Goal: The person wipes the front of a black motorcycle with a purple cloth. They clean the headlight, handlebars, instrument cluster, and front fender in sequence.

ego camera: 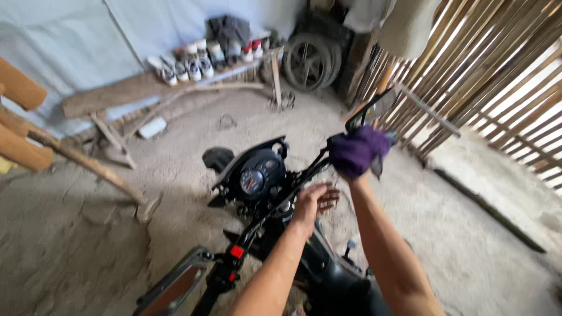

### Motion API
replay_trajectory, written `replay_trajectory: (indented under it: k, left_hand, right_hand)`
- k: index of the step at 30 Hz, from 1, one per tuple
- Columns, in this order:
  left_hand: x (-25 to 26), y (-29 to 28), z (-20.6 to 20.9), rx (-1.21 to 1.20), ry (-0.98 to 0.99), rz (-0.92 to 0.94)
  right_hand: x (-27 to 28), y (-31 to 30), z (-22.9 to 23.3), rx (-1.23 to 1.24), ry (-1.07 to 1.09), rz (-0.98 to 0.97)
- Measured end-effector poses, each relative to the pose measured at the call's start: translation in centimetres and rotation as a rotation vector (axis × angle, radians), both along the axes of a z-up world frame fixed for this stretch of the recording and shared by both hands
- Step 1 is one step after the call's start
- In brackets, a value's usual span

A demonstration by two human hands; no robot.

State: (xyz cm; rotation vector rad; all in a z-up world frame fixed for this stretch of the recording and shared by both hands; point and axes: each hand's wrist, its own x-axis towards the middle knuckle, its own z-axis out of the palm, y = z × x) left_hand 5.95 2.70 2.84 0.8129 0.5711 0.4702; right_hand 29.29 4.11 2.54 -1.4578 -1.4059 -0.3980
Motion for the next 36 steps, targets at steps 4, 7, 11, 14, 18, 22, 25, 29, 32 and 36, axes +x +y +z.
replay_trajectory:
  k: [4,7,11,14,18,22,25,29,32,36]
  left_hand:
    - [0.5,1.8,0.4,0.075,0.11,0.032]
    - [0.3,3.5,0.4,0.086,0.11,0.047]
    - [1.4,3.2,-0.4,0.094,0.061,0.016]
    - [1.8,3.0,-0.4,0.135,0.081,-0.02]
    - [1.5,3.9,0.1,0.118,0.028,-0.029]
    - [1.0,3.9,0.6,0.089,0.048,-0.062]
    - [1.3,3.9,0.1,0.075,0.045,-0.07]
    - [2.1,4.2,-0.5,0.061,0.01,-0.058]
    - [2.2,4.3,-0.3,0.036,0.005,-0.05]
    - [1.4,4.0,-0.2,0.058,0.051,-0.005]
  right_hand:
    - [3.6,-0.1,-1.6,0.019,-0.118,0.141]
    - [4.8,0.6,0.5,0.027,-0.214,0.161]
    - [4.3,-0.7,1.9,-0.008,-0.306,0.116]
    - [3.6,-0.7,2.8,0.018,-0.296,0.103]
    - [3.4,-1.3,1.5,-0.034,-0.196,0.055]
    - [3.5,-2.2,-1.7,-0.113,-0.043,-0.003]
    - [3.7,-2.4,-4.1,-0.18,0.104,-0.052]
    - [3.1,-1.7,-5.3,-0.246,0.236,-0.17]
    - [-1.1,-1.8,-5.9,-0.211,0.069,-0.337]
    - [-2.5,0.4,-5.8,-0.204,-0.029,-0.418]
